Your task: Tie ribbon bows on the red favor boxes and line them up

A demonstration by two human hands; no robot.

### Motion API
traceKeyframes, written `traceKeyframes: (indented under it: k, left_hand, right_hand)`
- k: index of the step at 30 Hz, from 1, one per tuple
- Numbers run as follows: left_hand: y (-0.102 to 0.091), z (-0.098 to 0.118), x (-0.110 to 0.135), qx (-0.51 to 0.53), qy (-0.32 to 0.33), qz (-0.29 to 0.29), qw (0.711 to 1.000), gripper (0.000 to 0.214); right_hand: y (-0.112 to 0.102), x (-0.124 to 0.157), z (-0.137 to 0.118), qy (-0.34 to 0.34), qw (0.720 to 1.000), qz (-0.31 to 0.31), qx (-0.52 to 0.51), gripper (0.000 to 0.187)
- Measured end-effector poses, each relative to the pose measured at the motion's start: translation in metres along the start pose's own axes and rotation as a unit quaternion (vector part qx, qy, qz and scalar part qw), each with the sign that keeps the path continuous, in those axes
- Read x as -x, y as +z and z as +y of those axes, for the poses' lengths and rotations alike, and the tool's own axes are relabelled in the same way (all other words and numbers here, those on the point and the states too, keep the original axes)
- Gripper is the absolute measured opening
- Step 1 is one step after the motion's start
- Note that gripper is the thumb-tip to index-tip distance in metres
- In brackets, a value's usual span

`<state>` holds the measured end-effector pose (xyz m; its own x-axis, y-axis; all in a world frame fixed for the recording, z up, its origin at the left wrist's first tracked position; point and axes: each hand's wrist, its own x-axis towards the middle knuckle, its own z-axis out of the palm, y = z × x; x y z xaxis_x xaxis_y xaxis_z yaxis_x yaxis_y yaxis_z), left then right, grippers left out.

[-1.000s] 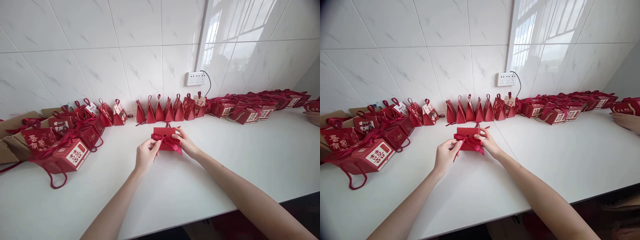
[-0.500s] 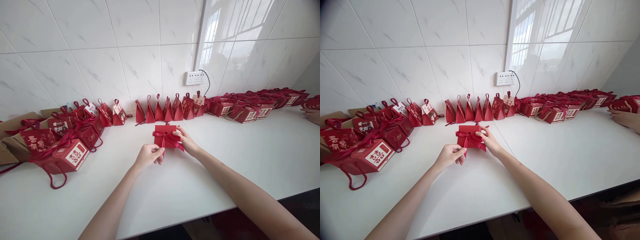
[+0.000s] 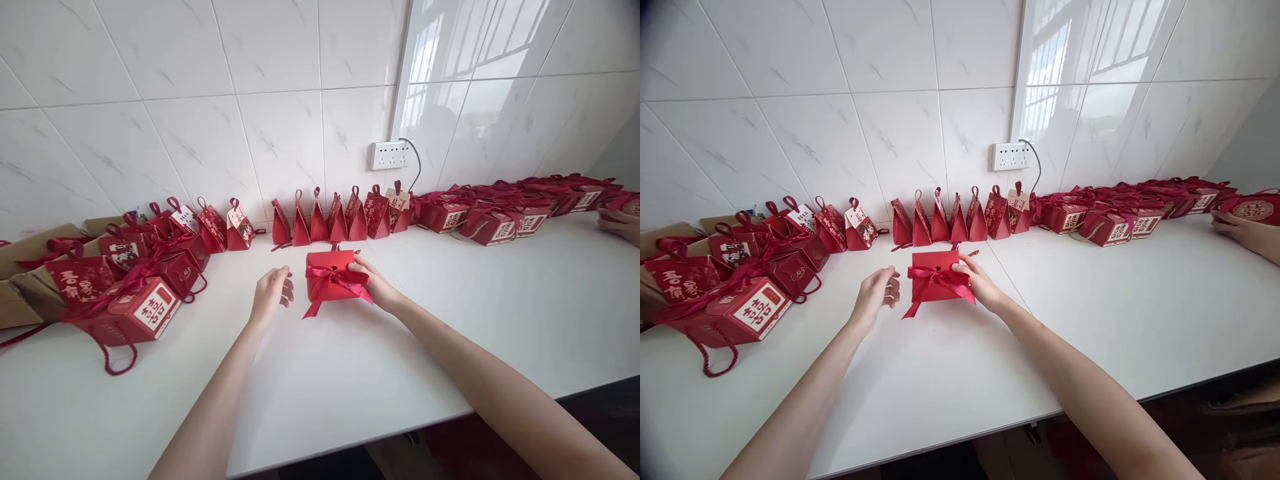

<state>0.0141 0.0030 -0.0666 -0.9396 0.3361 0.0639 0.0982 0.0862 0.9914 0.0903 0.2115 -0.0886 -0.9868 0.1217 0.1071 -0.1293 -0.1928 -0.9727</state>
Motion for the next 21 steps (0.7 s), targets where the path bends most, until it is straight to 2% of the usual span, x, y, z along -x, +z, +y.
traceKeyframes:
  k: [3,7,9,11,13,16,18,21]
  left_hand:
    - [0.011,-0.001,0.006,0.033,0.090,-0.017,0.995,0.042]
    - [0.020,-0.004,0.013,0.008,0.110,-0.036,0.993,0.038]
    - [0.022,-0.007,0.016,-0.026,0.122,-0.023,0.992,0.031]
    - [0.024,-0.009,0.019,-0.076,0.192,0.014,0.978,0.026]
    - [0.026,-0.011,0.022,-0.136,0.325,0.036,0.935,0.021]
    - [0.028,-0.013,0.025,-0.232,0.517,0.016,0.824,0.010]
    - [0.029,-0.014,0.026,-0.276,0.581,0.017,0.766,0.006]
    - [0.029,-0.014,0.027,-0.308,0.615,0.037,0.725,0.005]
  right_hand:
    - [0.003,0.001,0.003,0.012,0.999,-0.004,0.031,0.050]
    - [0.003,-0.001,0.006,0.008,0.999,-0.003,0.045,0.051]
    - [0.002,-0.002,0.007,0.008,0.999,0.003,0.052,0.053]
    - [0.001,-0.003,0.009,0.009,0.998,0.013,0.060,0.055]
    - [0.001,-0.003,0.009,0.005,0.998,0.018,0.063,0.056]
    - [0.003,-0.001,0.007,0.000,0.998,0.014,0.060,0.052]
    - [0.005,0.001,0.005,0.000,0.998,0.008,0.055,0.046]
    - [0.007,0.003,0.002,-0.002,0.999,-0.001,0.045,0.041]
